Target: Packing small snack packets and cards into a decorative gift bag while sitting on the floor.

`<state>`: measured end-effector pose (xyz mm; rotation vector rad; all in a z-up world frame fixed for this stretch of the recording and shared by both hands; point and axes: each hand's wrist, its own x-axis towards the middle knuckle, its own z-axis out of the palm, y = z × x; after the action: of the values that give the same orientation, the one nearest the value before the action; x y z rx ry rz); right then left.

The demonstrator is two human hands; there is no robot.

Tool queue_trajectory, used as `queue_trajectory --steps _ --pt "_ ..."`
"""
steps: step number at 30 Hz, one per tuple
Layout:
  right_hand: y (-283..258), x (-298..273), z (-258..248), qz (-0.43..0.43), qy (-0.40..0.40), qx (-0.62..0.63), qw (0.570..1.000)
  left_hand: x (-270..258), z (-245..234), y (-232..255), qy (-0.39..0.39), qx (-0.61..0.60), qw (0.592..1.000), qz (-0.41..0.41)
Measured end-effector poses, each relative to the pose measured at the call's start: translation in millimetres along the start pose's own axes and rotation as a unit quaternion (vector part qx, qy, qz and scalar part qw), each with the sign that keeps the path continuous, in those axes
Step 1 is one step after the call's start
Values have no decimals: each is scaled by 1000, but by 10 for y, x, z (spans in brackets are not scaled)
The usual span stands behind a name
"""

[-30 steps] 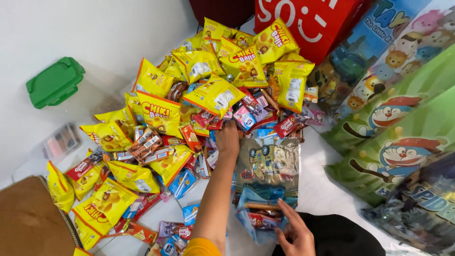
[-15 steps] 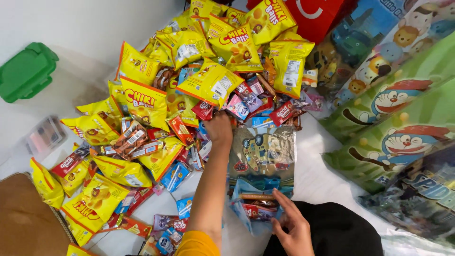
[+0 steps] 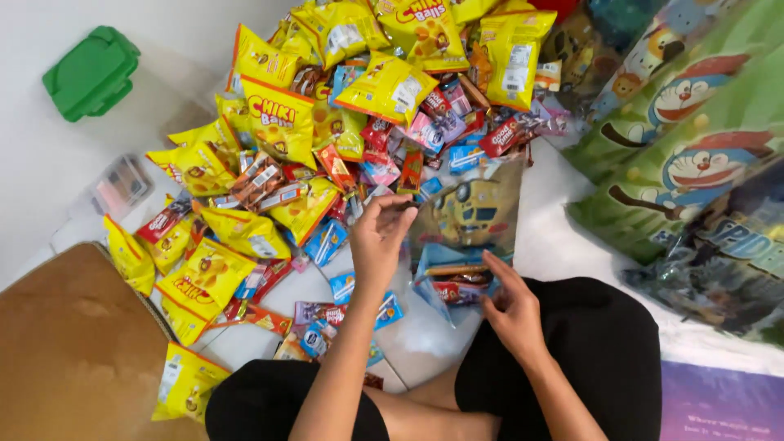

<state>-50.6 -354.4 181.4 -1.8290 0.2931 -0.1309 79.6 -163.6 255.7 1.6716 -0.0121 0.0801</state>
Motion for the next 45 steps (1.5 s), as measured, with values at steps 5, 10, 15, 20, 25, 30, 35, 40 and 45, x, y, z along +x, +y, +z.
queue_trajectory --steps 5,10,15,20,25,30,35,40,45 --pt "7 -51 -2 -36 -5 -6 999 -451 64 264 -2 36 998 53" --pt "42 -68 -29 -30 -22 -18 999 -803 193 -230 -204 293 933 45" --pt "133 -46 -28 -23 -29 32 999 -878 120 -735 -83 556 769 305" --pt "220 4 -38 -33 -37 36 998 -921 35 -603 -28 563 758 329" --pt "350 36 -48 -32 -53 50 997 -1056 -289 -383 -21 508 803 310" --pt "391 30 -35 -23 -59 61 996 -1173 -1138 -393 -32 466 873 144" --pt "324 10 -63 -12 -56 68 996 -1159 -2258 -629 50 461 886 17" --pt "59 -12 -90 -3 -96 30 995 -780 -2898 -959 257 -33 885 -387" --pt "-287 -76 -57 74 -71 -18 995 -364 -3095 -2147 474 -367 702 -385"
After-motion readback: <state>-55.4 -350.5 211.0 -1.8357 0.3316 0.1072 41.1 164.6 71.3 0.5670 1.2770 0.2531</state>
